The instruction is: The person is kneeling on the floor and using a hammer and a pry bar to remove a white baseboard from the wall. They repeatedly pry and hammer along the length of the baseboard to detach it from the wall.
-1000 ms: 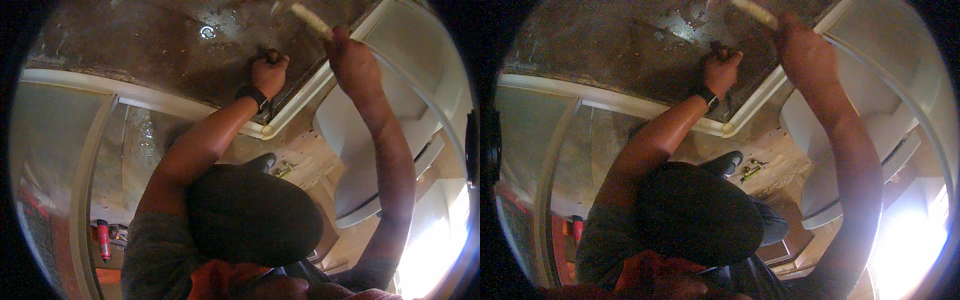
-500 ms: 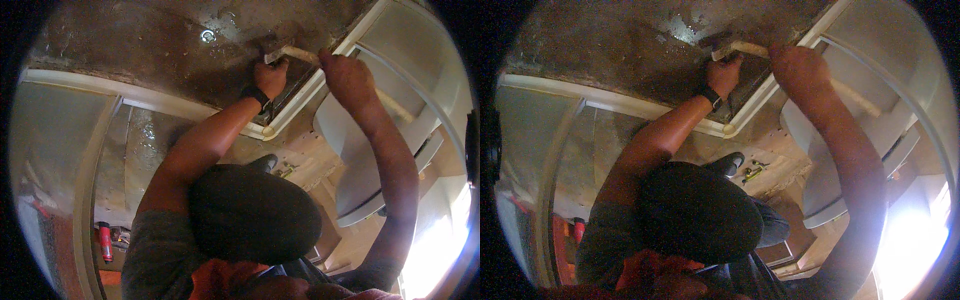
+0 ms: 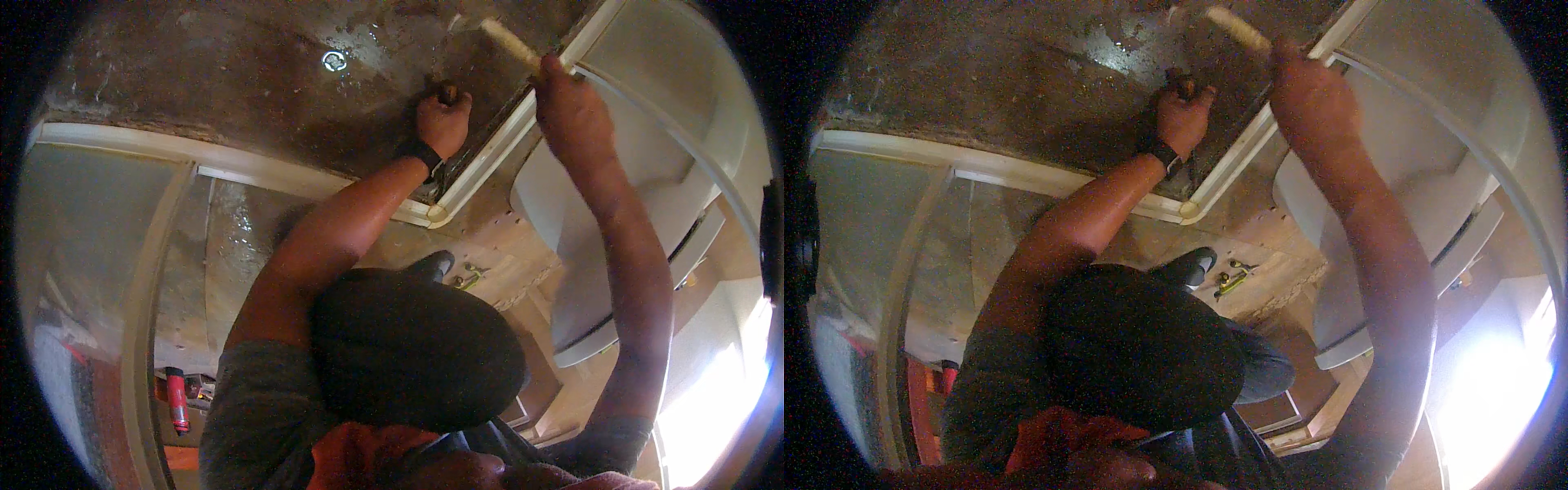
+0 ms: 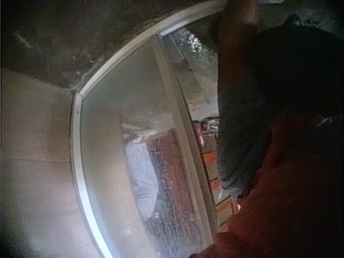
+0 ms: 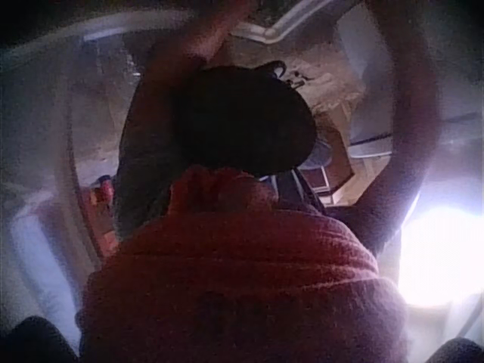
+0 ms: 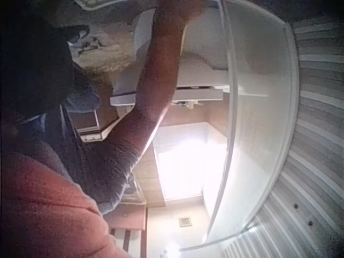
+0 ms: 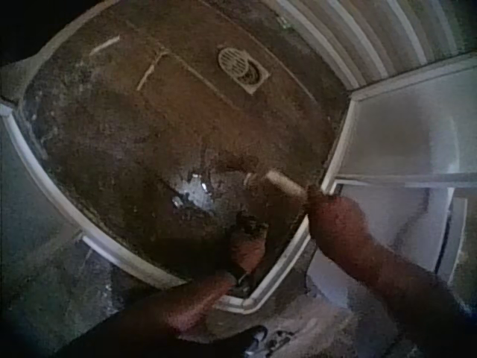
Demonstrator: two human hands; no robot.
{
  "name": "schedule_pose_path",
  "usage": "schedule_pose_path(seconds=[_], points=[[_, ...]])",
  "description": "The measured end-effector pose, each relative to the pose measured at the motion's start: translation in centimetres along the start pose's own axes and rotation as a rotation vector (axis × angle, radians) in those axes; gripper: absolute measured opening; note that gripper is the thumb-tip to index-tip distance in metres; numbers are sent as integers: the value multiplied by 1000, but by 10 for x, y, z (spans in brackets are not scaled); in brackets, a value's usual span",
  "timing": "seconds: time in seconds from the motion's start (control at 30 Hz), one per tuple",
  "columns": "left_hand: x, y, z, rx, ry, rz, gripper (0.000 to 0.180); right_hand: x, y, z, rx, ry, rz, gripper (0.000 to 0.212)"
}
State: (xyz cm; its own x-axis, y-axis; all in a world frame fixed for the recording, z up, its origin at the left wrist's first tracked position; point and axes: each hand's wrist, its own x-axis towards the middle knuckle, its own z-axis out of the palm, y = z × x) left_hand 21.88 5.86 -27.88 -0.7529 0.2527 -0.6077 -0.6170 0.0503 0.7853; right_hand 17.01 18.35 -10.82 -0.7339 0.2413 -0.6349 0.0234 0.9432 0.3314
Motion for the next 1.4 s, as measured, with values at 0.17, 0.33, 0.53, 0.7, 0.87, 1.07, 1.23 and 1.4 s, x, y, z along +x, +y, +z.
schedule_pose_path(seconds=[0.17, 0.33, 0.53, 0.7, 0.87, 1.07, 1.23, 1.4], points=[[1, -2, -1, 77, -59, 14, 25, -5, 1, -6, -60, -5, -198, 17], [2, 8, -5, 142, -116, -162, 32, 5, -3, -27, 6, 87, 65, 18], [3, 12, -3, 175, -267, -212, 34, -9, -9, -25, 56, 29, 67, 21], [-28, 16, 7, 125, -296, 6, 32, -37, -3, -30, 206, -2, 240, 23], [-25, 16, -8, 89, -258, -66, 40, -77, 17, -58, 349, 95, 417, 23], [8, 45, -27, -42, -200, -63, 39, -117, 3, -62, 693, 131, 713, 30], [9, 63, -43, -168, -167, -8, 38, -153, -45, 36, 1243, 154, 871, 38], [17, 68, -61, 263, -149, 348, 42, -184, -96, 177, 1030, 259, 883, 35]])
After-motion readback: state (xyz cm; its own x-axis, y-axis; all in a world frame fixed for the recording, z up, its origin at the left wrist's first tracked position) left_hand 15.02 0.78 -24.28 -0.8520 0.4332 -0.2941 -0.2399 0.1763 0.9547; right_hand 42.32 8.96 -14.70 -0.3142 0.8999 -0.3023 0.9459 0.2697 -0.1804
